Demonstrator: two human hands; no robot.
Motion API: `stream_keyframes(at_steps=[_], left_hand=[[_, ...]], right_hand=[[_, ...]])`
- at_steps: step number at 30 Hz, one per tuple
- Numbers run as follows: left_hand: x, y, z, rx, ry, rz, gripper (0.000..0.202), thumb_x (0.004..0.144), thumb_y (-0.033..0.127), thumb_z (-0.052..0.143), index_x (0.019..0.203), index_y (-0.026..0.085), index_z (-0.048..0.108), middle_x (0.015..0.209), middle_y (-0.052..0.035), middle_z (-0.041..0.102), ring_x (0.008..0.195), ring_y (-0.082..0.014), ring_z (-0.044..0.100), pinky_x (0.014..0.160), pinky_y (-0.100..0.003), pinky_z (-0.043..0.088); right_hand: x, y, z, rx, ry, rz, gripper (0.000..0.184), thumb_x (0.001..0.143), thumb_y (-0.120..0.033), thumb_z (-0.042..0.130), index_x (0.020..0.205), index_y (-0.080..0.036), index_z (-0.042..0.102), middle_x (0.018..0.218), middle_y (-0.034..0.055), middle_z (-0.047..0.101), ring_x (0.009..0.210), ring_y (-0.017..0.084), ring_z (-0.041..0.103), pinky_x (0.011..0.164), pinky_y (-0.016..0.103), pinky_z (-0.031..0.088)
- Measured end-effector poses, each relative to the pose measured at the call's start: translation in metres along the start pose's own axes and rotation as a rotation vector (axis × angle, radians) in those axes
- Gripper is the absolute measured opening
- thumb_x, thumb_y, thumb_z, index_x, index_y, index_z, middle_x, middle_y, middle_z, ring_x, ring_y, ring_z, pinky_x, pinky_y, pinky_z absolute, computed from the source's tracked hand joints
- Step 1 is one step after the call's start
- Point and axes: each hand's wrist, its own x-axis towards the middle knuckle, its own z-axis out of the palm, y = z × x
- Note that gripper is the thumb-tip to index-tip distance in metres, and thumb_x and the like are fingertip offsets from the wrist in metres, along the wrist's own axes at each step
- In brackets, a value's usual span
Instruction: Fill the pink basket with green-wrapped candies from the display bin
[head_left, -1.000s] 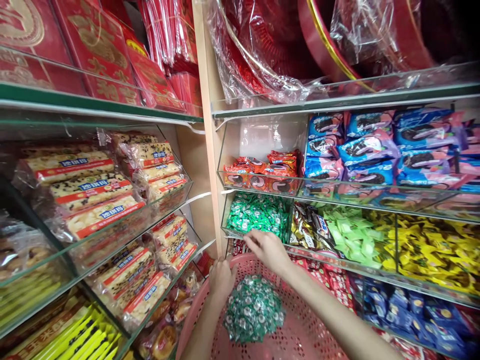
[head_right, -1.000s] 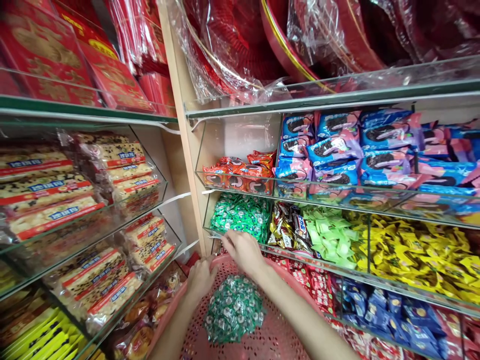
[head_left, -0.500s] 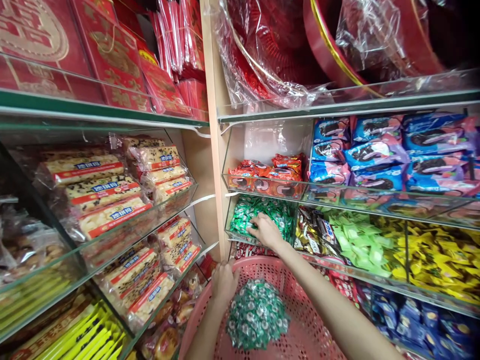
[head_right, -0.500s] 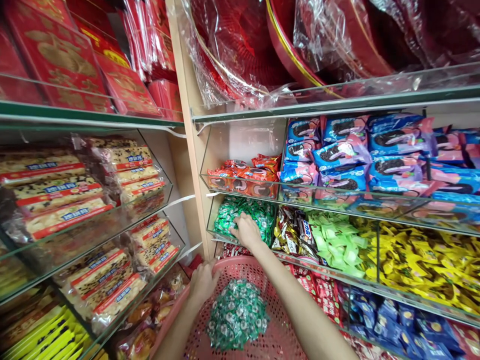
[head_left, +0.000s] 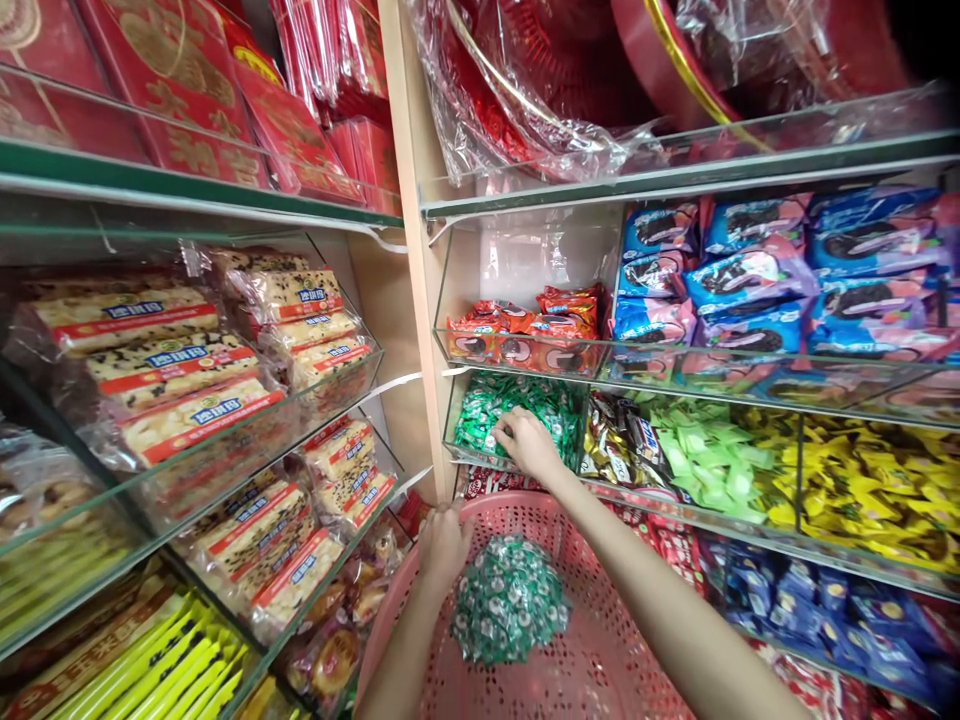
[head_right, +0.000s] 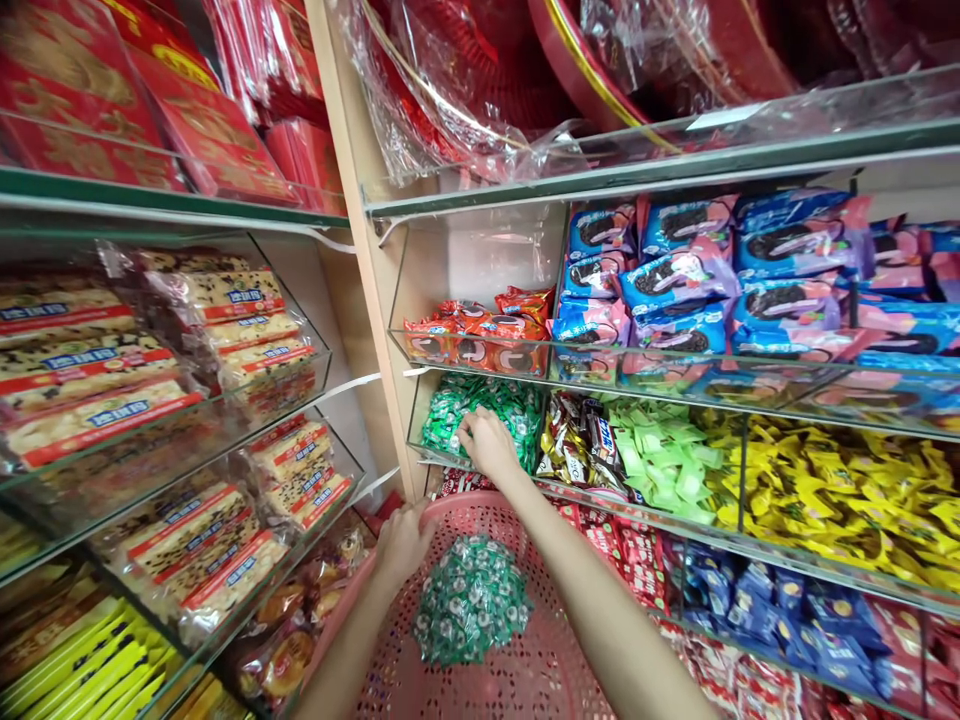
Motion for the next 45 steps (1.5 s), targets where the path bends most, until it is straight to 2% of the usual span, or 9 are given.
stream_keyframes(at_steps=[7,12,16,22,30,34,37,41,45], left_hand=[[0.000,-0.002,0.002,0.005,0.007,0.007,0.042,0.088,0.034,0.041,0.125,0.019,0.053,0.114,-0.0103,0.064,0.104,-0.0211,0.057,0.085,-0.029,0.041],[0.000,-0.002,0.002,0.001,0.017,0.014,0.041,0.088,0.035,0.041,0.124,0.021,0.055,0.110,-0.0104,0.065,0.102,-0.0210,0.058,0.083,-0.029,0.042],[0.000,0.000,0.001,0.002,0.032,0.013,0.040,0.087,0.034,0.041,0.122,0.020,0.056,0.107,-0.0109,0.065,0.101,-0.0222,0.059,0.082,-0.029,0.043],[-0.001,0.001,-0.006,0.012,0.014,0.070,0.040,0.087,0.026,0.041,0.125,0.022,0.053,0.112,-0.0093,0.064,0.103,-0.0206,0.058,0.083,-0.027,0.042],[-0.002,-0.002,-0.008,0.024,-0.025,0.077,0.041,0.086,0.022,0.040,0.125,0.022,0.052,0.115,-0.0070,0.063,0.106,-0.0187,0.056,0.086,-0.026,0.041],[0.000,-0.004,-0.007,0.030,-0.027,0.085,0.042,0.087,0.025,0.040,0.127,0.022,0.051,0.114,-0.0080,0.063,0.105,-0.0193,0.056,0.086,-0.027,0.041],[0.000,-0.003,-0.007,0.030,-0.017,0.102,0.041,0.087,0.025,0.040,0.126,0.021,0.052,0.113,-0.0085,0.063,0.104,-0.0200,0.057,0.086,-0.027,0.042],[0.000,-0.002,-0.011,0.032,-0.025,0.120,0.042,0.086,0.024,0.040,0.126,0.020,0.051,0.113,-0.0086,0.062,0.105,-0.0200,0.056,0.087,-0.028,0.041],[-0.001,0.000,-0.014,0.037,-0.051,0.099,0.042,0.087,0.026,0.039,0.127,0.021,0.050,0.114,-0.0086,0.062,0.106,-0.0198,0.055,0.088,-0.028,0.041]], right_hand=[[-0.002,0.000,-0.008,0.385,0.211,-0.027,0.020,0.085,-0.029,0.052,0.071,-0.017,0.061,0.071,0.0008,0.054,0.066,0.012,0.050,0.064,0.023,0.039],[-0.029,-0.021,-0.021,0.531,0.323,-0.141,0.023,0.088,-0.032,0.050,0.073,-0.018,0.061,0.072,0.0011,0.053,0.067,0.012,0.049,0.064,0.024,0.040],[-0.064,-0.035,-0.012,0.581,0.236,-0.146,0.023,0.089,-0.031,0.049,0.075,-0.019,0.061,0.072,0.0008,0.053,0.068,0.012,0.049,0.063,0.024,0.040],[-0.100,-0.032,0.022,0.534,-0.014,-0.127,0.017,0.085,-0.022,0.047,0.071,-0.018,0.056,0.071,-0.0004,0.049,0.066,0.011,0.049,0.060,0.021,0.037],[-0.106,-0.009,0.059,0.328,-0.289,0.257,0.012,0.069,-0.014,0.049,0.058,-0.018,0.051,0.057,-0.0029,0.053,0.056,0.010,0.047,0.054,0.021,0.030],[-0.109,0.003,0.079,0.500,-0.310,0.419,0.018,0.070,-0.017,0.050,0.053,-0.018,0.048,0.051,-0.0044,0.050,0.053,0.010,0.046,0.052,0.020,0.032],[-0.112,0.003,0.091,0.606,-0.292,0.467,0.022,0.071,-0.020,0.052,0.050,-0.019,0.045,0.047,-0.0055,0.046,0.048,0.009,0.042,0.049,0.020,0.031],[-0.119,-0.009,0.099,0.678,-0.283,0.513,0.027,0.073,-0.026,0.055,0.049,-0.019,0.044,0.042,-0.0059,0.046,0.042,0.008,0.040,0.045,0.019,0.030],[-0.126,-0.026,0.098,0.829,-0.386,0.631,0.030,0.077,-0.032,0.051,0.051,-0.020,0.045,0.036,-0.0060,0.047,0.032,0.007,0.038,0.037,0.018,0.029]])
